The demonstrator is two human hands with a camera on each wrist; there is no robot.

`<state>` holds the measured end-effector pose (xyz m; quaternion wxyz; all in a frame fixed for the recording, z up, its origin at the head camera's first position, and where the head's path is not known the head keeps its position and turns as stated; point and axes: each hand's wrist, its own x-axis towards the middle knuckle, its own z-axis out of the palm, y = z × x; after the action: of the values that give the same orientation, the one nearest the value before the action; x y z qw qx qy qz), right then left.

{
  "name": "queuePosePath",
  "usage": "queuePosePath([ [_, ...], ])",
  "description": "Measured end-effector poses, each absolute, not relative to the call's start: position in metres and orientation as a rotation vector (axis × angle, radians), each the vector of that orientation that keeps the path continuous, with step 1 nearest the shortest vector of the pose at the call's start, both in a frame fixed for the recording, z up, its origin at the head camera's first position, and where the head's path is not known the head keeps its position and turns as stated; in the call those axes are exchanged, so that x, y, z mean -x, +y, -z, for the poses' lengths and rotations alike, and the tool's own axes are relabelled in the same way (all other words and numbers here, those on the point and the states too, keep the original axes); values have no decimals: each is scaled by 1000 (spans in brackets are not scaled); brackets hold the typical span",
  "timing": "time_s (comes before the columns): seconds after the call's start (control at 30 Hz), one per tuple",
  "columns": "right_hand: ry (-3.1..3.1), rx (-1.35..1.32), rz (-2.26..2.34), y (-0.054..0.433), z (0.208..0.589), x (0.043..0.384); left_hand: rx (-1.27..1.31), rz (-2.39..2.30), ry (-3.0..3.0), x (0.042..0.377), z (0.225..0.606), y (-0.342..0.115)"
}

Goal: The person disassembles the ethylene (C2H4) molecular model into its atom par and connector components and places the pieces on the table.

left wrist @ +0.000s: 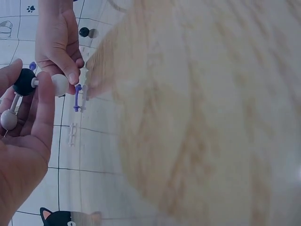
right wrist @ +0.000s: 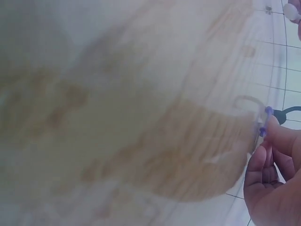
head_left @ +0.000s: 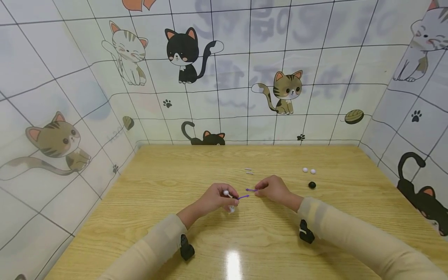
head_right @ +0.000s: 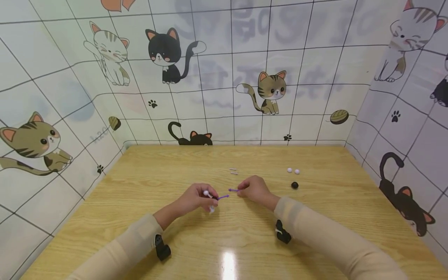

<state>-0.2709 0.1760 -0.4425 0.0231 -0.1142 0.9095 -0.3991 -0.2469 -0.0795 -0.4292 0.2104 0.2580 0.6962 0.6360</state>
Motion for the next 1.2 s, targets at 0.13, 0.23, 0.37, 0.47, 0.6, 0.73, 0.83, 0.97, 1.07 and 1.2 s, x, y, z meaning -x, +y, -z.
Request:
queuePosePath([
  [0.13, 2804, 376, 1268, 178, 437, 267, -704, -1804, 1874, 247, 430, -78],
  [0.23, 2775, 351, 1300, 179, 433, 263, -699, -1805, 1898, 248, 432, -77],
  [0.37, 2730, 316, 1349, 178, 428, 259, -695, -1764, 1981, 248, 432, -75],
  [0.47, 2706, 330, 1390, 177, 425, 255, -687, -1739, 2016, 248, 432, -75],
  [0.6, 2618, 373, 1500, 177, 423, 249, -683, -1733, 2057, 249, 433, -75],
  [0.73, 2538, 427, 1586, 178, 424, 245, -670, -1723, 2103, 250, 434, -74],
  [0.83, 2490, 468, 1632, 177, 424, 243, -664, -1697, 2142, 249, 433, -74],
  [0.97, 2403, 539, 1678, 174, 425, 240, -666, -1657, 2182, 248, 432, -73],
  [1.07, 2349, 593, 1700, 171, 426, 238, -655, -1635, 2196, 247, 432, -72],
  [1.2, 2342, 631, 1696, 168, 428, 237, -653, -1627, 2204, 247, 432, -72],
])
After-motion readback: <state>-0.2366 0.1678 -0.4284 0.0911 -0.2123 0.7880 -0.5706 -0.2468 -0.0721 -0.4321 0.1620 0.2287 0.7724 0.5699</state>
